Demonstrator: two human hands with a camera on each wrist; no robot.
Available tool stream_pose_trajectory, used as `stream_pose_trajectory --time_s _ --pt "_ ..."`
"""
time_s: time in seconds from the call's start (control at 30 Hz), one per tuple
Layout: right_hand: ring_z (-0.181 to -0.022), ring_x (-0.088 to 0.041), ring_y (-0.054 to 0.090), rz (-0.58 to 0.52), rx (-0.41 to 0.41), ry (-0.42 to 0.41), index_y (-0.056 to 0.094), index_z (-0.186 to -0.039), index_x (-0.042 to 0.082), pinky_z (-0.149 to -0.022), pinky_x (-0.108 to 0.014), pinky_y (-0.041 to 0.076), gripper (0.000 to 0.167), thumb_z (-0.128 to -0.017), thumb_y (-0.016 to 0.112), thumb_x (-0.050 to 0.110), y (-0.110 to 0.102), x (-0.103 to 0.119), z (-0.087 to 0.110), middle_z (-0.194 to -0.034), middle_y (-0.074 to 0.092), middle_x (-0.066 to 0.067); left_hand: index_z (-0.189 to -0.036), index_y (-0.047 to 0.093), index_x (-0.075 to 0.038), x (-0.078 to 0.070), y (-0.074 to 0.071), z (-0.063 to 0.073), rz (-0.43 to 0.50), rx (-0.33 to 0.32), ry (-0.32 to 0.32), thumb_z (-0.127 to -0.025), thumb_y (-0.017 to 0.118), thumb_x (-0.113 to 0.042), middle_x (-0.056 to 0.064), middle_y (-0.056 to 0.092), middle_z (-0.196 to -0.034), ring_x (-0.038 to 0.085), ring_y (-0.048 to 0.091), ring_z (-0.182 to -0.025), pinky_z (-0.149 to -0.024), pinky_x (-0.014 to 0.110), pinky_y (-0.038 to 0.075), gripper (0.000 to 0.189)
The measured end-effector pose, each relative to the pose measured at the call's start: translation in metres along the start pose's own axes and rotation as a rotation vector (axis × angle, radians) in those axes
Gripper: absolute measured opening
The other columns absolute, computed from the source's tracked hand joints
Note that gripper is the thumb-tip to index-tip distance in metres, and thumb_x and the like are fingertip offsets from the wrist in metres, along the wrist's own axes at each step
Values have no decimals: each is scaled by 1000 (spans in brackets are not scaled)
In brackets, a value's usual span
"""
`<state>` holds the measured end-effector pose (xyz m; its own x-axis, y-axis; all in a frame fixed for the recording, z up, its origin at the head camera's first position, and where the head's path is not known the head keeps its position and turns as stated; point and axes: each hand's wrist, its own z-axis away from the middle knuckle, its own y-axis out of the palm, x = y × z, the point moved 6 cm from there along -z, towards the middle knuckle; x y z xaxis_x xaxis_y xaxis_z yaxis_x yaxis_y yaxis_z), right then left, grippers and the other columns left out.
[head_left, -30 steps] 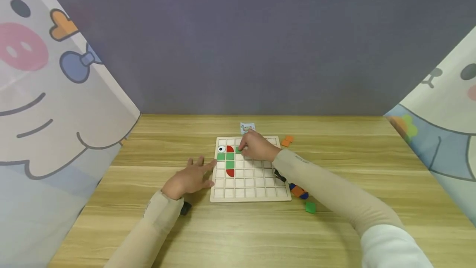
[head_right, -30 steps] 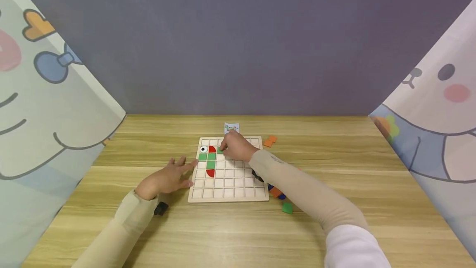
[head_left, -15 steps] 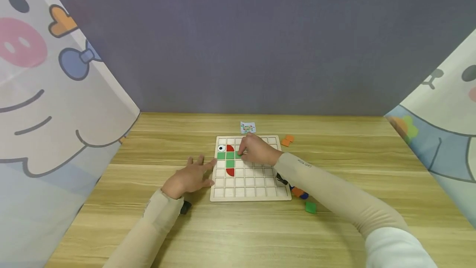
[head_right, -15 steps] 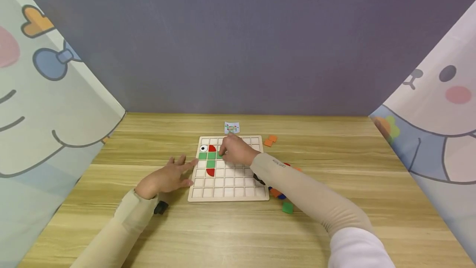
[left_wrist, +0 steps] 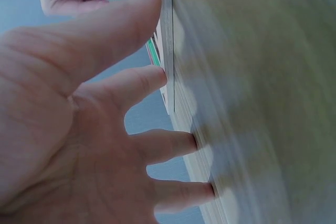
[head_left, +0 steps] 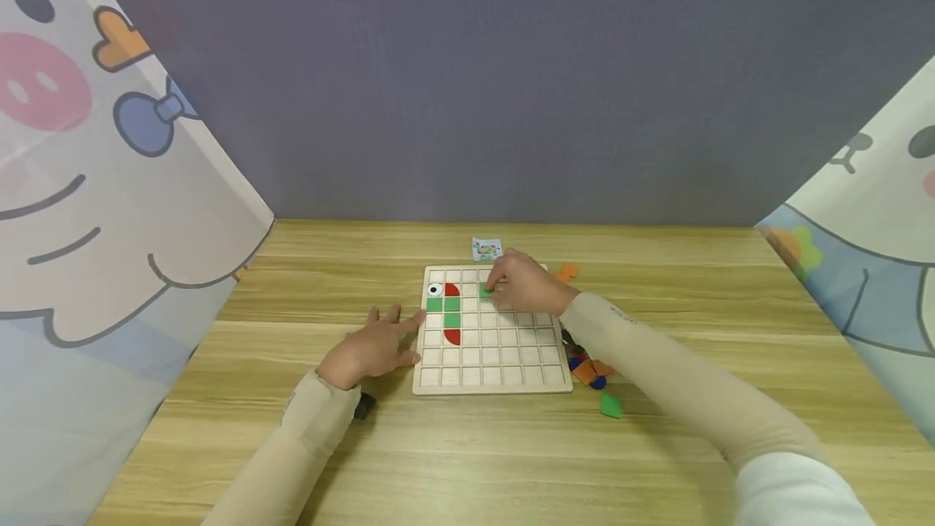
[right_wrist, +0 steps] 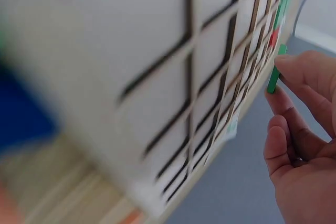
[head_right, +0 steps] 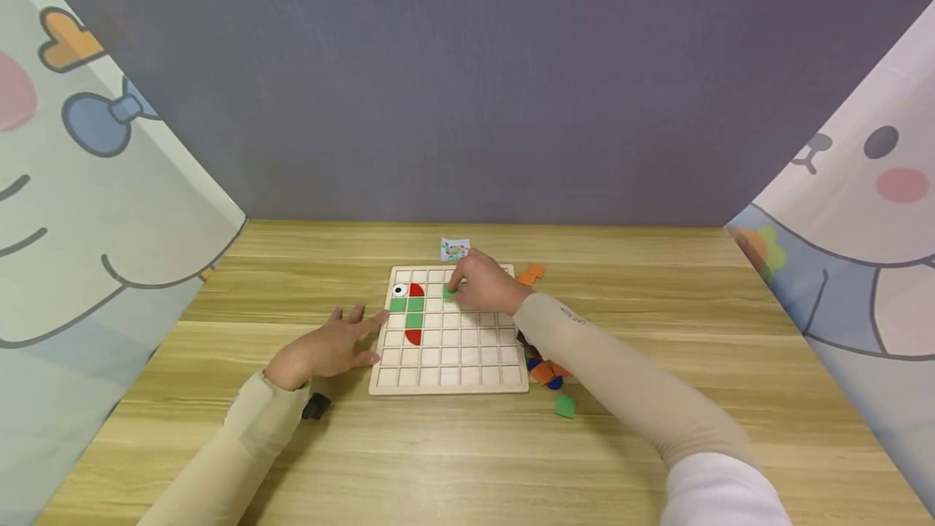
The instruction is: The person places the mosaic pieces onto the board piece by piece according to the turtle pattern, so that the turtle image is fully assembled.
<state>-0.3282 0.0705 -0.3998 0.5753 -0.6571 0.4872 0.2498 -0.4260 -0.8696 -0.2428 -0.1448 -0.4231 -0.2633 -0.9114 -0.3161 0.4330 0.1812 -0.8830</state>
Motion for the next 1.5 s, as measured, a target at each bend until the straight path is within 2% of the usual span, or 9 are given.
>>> stream_pose_trajectory --time_s 0.07,0.17,0.33,0.47,0.6,0.9,1.2,1.4,1.5 --pt "-85 -15 50 7 -14 -5 76 -88 11 -78 -34 45 8 -81 75 8 -6 -8 7 -90 65 5 -151 27 -20 0 0 0 -2 3 0 -91 63 -35 25 10 -153 58 9 -131 -81 78 28 72" --pt "-88 -15 53 -12 -12 4 76 -88 10 -94 -40 41 9 -80 76 8 -10 -14 16 -90 65 5 -151 26 -20 1 0 1 2 8 -3 -91 63 -34 25 9 -153 58 9 -131 -81 79 27 72" --pt "-89 -15 53 -51 34 -51 75 -92 8 -99 -41 37 11 -81 75 9 -2 -6 20 -94 65 2 -151 26 -20 1 -1 1 5 7 -4 -91 63 -34 25 9 -153 58 8 -131 -81 79 26 72" --pt "-87 -14 50 -25 39 -81 75 -93 8 -87 -34 43 10 -83 74 9 5 1 15 -93 65 2 -151 26 -20 0 -1 0 5 6 2 -91 62 -35 25 9 -153 58 8 -131 -82 78 27 72" --pt "-85 -13 48 -11 64 -47 76 -91 9 -75 -28 45 9 -83 73 8 10 2 10 -89 64 5 -151 26 -20 0 0 0 11 6 6 -91 63 -34 25 9 -153 58 7 -131 -82 79 26 72" --pt "-85 -11 49 64 87 -7 76 -88 11 -73 -26 45 7 -82 74 9 15 3 4 -87 63 7 -151 28 -19 -1 -1 0 8 -6 12 -91 63 -34 26 10 -153 59 8 -131 -82 78 26 71" --pt "-84 -13 48 9 68 28 76 -88 13 -74 -30 45 7 -82 73 11 8 -3 7 -89 62 7 -151 27 -20 -1 1 -2 0 -1 6 -91 62 -36 25 9 -153 57 8 -132 -83 78 25 71" --pt "-88 -18 52 -7 11 86 75 -87 12 -92 -40 42 6 -83 72 8 -9 -20 11 -92 62 3 -151 26 -21 0 0 -2 5 6 -1 -91 62 -35 24 8 -153 57 7 -132 -84 78 24 71" --pt "-96 -20 54 -10 40 76 75 -90 10 -107 -44 27 7 -85 71 8 -11 -24 15 -97 62 1 -151 25 -21 1 0 -1 7 8 -8 -91 62 -35 24 8 -153 57 7 -132 -84 78 24 72"
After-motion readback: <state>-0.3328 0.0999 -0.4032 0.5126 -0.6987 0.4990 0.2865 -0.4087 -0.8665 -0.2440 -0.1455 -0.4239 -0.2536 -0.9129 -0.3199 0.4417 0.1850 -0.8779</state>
